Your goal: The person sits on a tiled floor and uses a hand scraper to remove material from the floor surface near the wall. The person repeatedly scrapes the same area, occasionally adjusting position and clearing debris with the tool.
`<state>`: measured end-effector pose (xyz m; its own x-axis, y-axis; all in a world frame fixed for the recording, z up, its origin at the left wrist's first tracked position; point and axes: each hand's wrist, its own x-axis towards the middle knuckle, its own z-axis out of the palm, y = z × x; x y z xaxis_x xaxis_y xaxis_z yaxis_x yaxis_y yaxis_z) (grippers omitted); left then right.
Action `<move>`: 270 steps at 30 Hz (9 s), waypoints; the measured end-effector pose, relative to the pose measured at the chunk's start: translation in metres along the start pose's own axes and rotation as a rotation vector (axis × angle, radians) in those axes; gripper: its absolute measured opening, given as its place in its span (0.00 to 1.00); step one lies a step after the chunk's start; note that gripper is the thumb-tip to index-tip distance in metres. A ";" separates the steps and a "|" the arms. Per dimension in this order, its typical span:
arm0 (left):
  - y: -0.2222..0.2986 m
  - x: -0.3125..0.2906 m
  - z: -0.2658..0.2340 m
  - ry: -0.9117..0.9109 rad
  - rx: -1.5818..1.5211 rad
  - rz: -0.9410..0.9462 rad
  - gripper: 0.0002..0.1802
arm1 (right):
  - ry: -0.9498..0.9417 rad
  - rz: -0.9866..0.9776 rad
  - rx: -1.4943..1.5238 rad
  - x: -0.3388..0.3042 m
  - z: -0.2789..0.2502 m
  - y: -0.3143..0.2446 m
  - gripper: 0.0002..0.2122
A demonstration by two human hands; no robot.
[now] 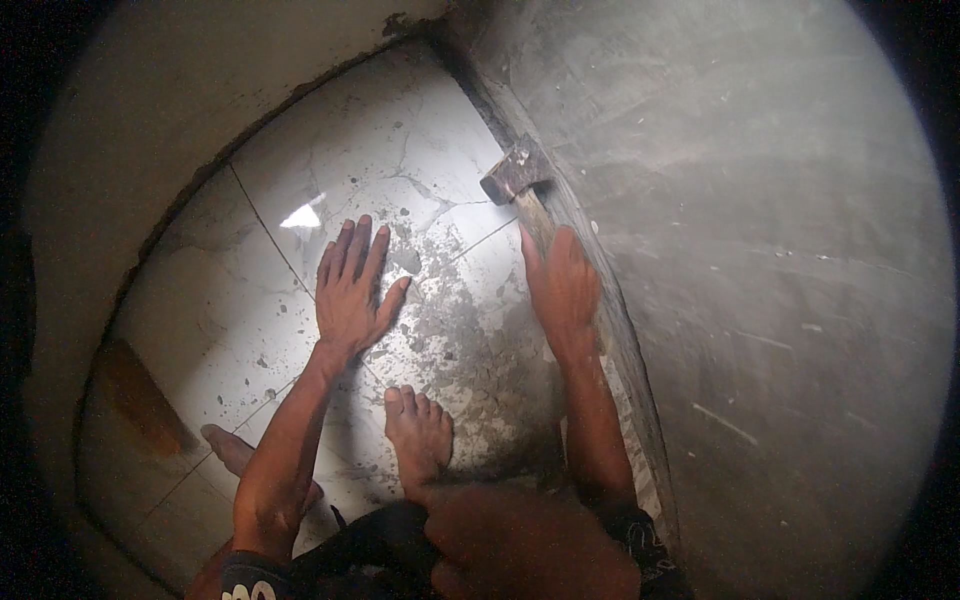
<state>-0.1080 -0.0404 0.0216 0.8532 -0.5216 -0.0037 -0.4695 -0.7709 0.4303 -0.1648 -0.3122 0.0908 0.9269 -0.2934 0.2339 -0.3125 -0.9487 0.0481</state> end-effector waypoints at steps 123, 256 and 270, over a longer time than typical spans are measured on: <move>-0.001 0.005 0.005 0.038 0.005 0.020 0.40 | -0.189 0.166 -0.043 -0.029 -0.017 0.022 0.17; 0.006 0.008 0.004 0.021 0.154 0.034 0.38 | -0.332 0.292 0.171 -0.082 -0.015 0.079 0.22; 0.008 0.008 0.006 0.008 0.138 0.023 0.38 | -0.575 0.397 0.079 -0.101 -0.026 0.101 0.25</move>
<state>-0.1067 -0.0532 0.0195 0.8431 -0.5375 0.0127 -0.5157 -0.8018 0.3019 -0.2956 -0.3751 0.0972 0.7159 -0.6142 -0.3321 -0.6540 -0.7564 -0.0109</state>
